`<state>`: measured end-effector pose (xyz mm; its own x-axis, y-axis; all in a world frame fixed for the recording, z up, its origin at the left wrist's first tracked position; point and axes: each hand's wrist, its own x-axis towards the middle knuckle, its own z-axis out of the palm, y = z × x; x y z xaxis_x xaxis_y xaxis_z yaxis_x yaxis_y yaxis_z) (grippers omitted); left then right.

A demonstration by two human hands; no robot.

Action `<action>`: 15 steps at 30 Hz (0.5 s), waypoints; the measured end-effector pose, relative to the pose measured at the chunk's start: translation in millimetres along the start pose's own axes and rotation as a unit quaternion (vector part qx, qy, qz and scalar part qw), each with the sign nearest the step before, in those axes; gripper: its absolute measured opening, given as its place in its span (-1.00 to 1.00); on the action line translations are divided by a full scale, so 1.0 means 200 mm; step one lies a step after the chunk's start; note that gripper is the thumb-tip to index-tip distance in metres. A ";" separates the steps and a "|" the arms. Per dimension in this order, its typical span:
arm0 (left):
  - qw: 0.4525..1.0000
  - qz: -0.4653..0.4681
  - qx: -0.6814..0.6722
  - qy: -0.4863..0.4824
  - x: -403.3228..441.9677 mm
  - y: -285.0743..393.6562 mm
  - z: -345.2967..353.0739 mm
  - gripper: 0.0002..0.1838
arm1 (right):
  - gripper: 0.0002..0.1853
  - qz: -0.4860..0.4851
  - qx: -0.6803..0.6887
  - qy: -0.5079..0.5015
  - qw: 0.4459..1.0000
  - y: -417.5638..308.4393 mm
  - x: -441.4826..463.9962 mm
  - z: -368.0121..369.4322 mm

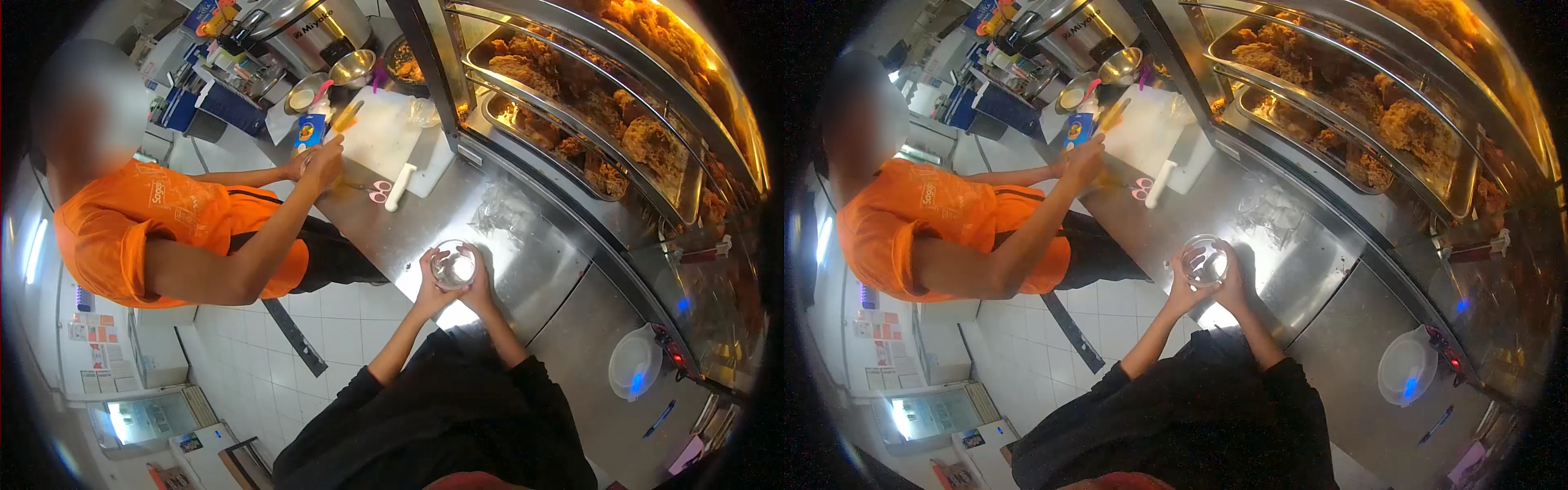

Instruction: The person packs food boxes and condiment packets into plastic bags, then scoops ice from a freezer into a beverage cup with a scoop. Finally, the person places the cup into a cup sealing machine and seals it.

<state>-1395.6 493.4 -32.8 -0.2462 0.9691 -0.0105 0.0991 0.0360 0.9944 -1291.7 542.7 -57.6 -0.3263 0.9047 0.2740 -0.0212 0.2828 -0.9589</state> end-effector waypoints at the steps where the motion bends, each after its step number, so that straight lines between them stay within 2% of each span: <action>1: 1.000 0.005 0.004 0.000 0.00 -0.01 0.00 0.03 | -0.10 0.002 -0.003 0.000 1.000 -0.01 0.00 0.00; 5: 0.993 0.087 0.083 0.015 0.02 -0.03 -0.01 0.03 | -0.16 0.000 -0.023 0.004 1.000 0.01 0.00 0.00; 8: 0.996 0.042 0.081 0.012 0.01 0.02 0.00 -0.01 | -0.22 0.005 -0.008 0.016 1.000 0.00 -0.01 0.00; 12: 0.996 0.051 0.067 0.012 0.01 0.01 0.01 -0.03 | -0.25 0.036 -0.023 0.006 0.999 -0.05 0.01 -0.02; 15: 0.998 0.040 0.051 0.003 0.01 0.00 0.02 0.00 | -0.26 0.011 -0.047 0.033 0.998 -0.02 0.00 -0.01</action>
<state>-1393.0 496.2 -32.7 -0.2393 0.9685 0.0693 0.2161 -0.0165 0.9762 -1288.9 541.8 -54.3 -0.2628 0.9289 0.2609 0.0749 0.2892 -0.9543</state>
